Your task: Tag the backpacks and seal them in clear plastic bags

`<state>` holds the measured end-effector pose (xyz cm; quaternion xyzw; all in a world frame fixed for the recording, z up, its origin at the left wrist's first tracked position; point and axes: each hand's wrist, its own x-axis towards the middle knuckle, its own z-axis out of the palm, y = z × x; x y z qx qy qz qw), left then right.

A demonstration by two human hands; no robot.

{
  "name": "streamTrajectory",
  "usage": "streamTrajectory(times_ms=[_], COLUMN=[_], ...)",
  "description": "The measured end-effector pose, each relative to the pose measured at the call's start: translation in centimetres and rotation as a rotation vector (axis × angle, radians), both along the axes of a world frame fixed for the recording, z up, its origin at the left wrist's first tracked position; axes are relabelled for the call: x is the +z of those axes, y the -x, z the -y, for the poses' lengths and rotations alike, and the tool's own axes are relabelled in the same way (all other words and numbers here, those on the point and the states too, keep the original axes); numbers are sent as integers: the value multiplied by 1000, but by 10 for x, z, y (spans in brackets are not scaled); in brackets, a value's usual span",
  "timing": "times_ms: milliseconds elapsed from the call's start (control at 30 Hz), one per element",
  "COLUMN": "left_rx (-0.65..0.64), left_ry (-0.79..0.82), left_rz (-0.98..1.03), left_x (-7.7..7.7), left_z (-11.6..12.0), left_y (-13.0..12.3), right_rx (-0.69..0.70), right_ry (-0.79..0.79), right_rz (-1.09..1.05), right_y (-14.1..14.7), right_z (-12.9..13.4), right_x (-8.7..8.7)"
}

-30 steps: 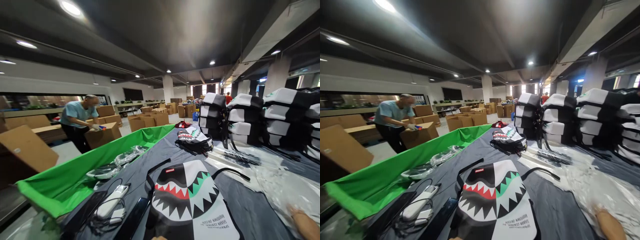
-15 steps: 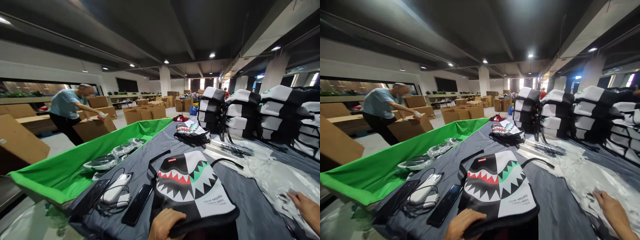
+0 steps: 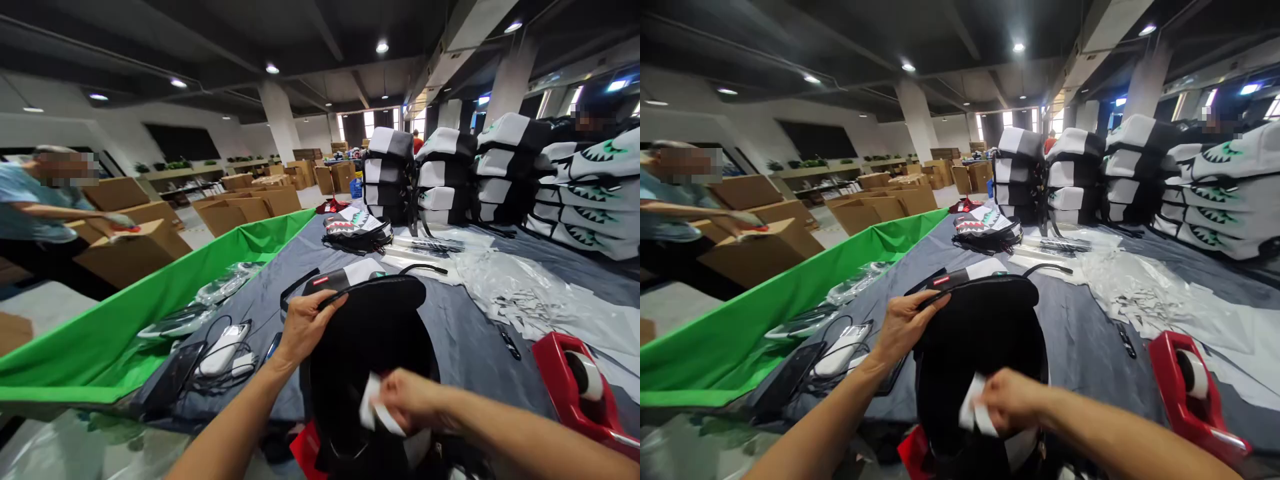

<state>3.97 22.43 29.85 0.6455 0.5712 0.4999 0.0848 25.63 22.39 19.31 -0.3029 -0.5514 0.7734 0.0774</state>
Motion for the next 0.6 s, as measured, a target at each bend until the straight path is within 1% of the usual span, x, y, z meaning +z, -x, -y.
streamTrajectory(times_ms=[33, 67, 100, 133, 167, 200, 233, 267, 300, 333, 367, 400, 433, 467, 500, 533, 567, 600], left_rx=[28, 51, 65, 72, 77, 89, 109, 136, 171, 210, 247, 285, 325, 350, 328, 239, 111, -105], left_ry=[3, 11, 28, 49, 66, 75, 74, 58, 24, -33, -104, -187, -278, -380, -482, -572, -649, -683], left_rz=[3, 12, 24, 37, 46, 47, 40, 24, -5, -51, -118, -206, -313, -436, -568, -695, -810, -902], left_x=[0, 0, -2, -3, -6, -8, -12, -15, -18, -22, -26, -30, -36, -44, -55, -69, -85, -102], left_z=[0, 0, 1, 1, 2, 3, 5, 6, 8, 10, 12, 14, 16, 19, 21, 23, 23, 20], left_y=[2, 5, 9, 12, 15, 18, 18, 18, 16, 12, 8, 2, -5, -12, -19, -25, -31, -37], right_rx=[-172, -242, -233, -177, -108, -89, -146, -291, -492, -684, -812, -856, -821, -732, -631, -559, -527, -531], right_ry=[19, 39, 44, 4, -103, -283, -517, -773, -1013, -1198, -1319, -1388, -1413, -1404, -1371, -1334, -1301, -1278], right_rz=[-30, -51, -63, -74, -80, -85, -88, -89, -84, -72, -60, -52, -58, -74, -99, -125, -149, -166], right_y=[15, 24, 28, 25, 18, 6, -8, -23, -36, -47, -54, -56, -55, -50, -43, -35, -27, -20], right_z=[-7, -15, -20, -24, -27, -28, -30, -34, -39, -47, -55, -65, -74, -82, -89, -94, -98, -101], right_x=[-7, -13, -17, -18, -17, -13, -6, 2, 12, 21, 30, 36, 41, 45, 46, 47, 48, 48])
